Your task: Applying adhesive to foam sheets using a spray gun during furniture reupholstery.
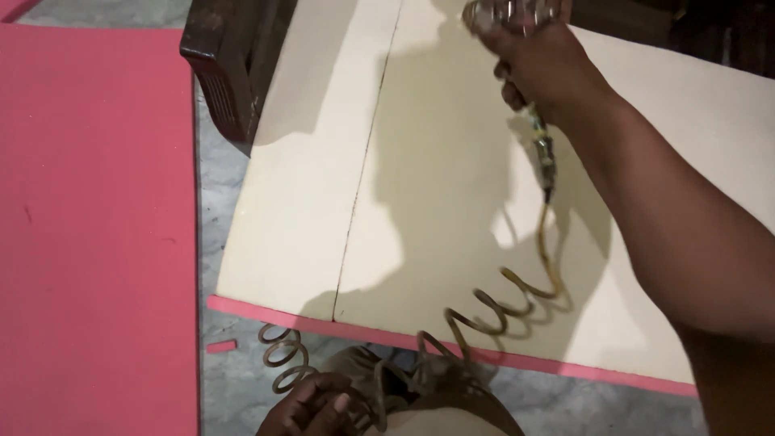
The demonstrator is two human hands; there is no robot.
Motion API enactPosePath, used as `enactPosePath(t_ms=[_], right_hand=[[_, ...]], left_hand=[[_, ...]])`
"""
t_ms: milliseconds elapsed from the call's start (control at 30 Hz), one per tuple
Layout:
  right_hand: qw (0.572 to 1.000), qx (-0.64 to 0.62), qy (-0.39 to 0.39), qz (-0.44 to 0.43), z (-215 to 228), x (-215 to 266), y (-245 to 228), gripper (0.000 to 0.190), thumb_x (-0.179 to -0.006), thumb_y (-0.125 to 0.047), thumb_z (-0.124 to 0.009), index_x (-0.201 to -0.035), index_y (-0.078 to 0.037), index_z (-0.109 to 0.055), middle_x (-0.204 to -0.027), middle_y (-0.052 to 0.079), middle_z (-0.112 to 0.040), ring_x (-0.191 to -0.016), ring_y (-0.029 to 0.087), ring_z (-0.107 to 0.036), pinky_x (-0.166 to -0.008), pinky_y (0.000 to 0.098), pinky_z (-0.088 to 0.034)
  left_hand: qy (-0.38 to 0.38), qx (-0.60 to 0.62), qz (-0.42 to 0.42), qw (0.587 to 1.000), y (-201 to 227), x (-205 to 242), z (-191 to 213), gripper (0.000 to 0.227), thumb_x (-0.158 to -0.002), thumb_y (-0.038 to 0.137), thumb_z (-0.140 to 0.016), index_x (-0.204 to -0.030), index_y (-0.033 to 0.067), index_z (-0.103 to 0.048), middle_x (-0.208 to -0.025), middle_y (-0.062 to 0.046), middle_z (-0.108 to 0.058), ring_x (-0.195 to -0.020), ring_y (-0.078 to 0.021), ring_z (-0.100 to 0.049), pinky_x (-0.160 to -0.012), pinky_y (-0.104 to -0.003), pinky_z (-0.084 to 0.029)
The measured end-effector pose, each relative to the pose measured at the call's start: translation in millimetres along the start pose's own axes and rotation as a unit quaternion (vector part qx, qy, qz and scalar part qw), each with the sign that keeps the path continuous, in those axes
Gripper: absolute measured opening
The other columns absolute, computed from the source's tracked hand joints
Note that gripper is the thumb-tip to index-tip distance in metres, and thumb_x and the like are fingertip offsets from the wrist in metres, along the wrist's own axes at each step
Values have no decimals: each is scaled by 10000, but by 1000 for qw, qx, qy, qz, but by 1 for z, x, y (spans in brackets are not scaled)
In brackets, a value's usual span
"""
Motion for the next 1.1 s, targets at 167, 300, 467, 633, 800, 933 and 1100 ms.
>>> enactPosePath(t_ms=[167, 300, 467, 633, 800, 933, 1100], right_hand=[[1000, 6, -16, 20, -21, -2, -8, 397, -935, -499, -726, -1090, -152, -608, -737, 5, -533, -507, 102, -494, -412, 304, -414], [984, 34, -141, -108, -48, 16, 21, 475, -914, -523, -708, -992, -63, -619, -718, 25, -561, -510, 122, -523, -432, 309, -434], [994, 44, -93, -43, -44, -2, 8, 465, -931, -538, -689, -999, -84, -616, -713, 9, -546, -525, 116, -520, -457, 323, -437], [994, 94, -41, 30, -51, 11, -21, 503, -944, -574, -646, -1020, -81, -590, -741, 2, -555, -549, 106, -580, -501, 312, -497], [961, 114, -231, -98, -95, 59, 6, 552, -839, -626, -676, -1048, -115, -673, -720, 30, -549, -524, 123, -496, -481, 329, -459], [958, 195, -197, -74, -91, 45, -2, 621, -881, -657, -644, -1010, -50, -631, -743, 57, -600, -548, 139, -557, -514, 326, -510], [980, 183, -72, 9, -72, 25, -22, 649, -970, -659, -633, -981, -10, -610, -757, 62, -590, -622, 142, -630, -602, 325, -549]], left_hand=[[58, -26, 15, 998, 14, 7, 10, 439, -872, 259, -769, -1241, 33, -697, -1031, -161, -798, -884, -216, -790, -802, -382, -619], [41, -103, 78, 991, 27, 15, 12, 474, -891, 339, -752, -1274, 70, -681, -1050, -129, -818, -840, -240, -753, -731, -389, -523], [33, 15, 66, 997, 25, 22, 8, 508, -875, 339, -758, -1250, 9, -666, -1008, -204, -805, -869, -258, -769, -783, -420, -598], [55, -21, 40, 997, 46, 39, 2, 519, -878, 383, -721, -1222, -3, -678, -959, -176, -831, -840, -236, -781, -782, -404, -609], [75, 30, 88, 993, 72, 60, -13, 488, -889, 376, -717, -1196, -2, -681, -839, -124, -730, -759, -216, -703, -676, -396, -539], [51, -23, 38, 998, 57, 49, -5, 447, -918, 341, -708, -1218, 12, -673, -785, -146, -620, -720, -189, -587, -624, -363, -468], [33, 23, -2, 999, 81, 61, -16, 426, -890, 315, -667, -1142, -27, -685, -840, -147, -776, -687, -198, -697, -590, -359, -516]])
Point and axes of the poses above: each hand's wrist, its own x-axis away from the middle knuckle, its own z-axis out of the back of the hand, y = z × x, the point moved 6 cm from there along -x, towards the middle knuckle
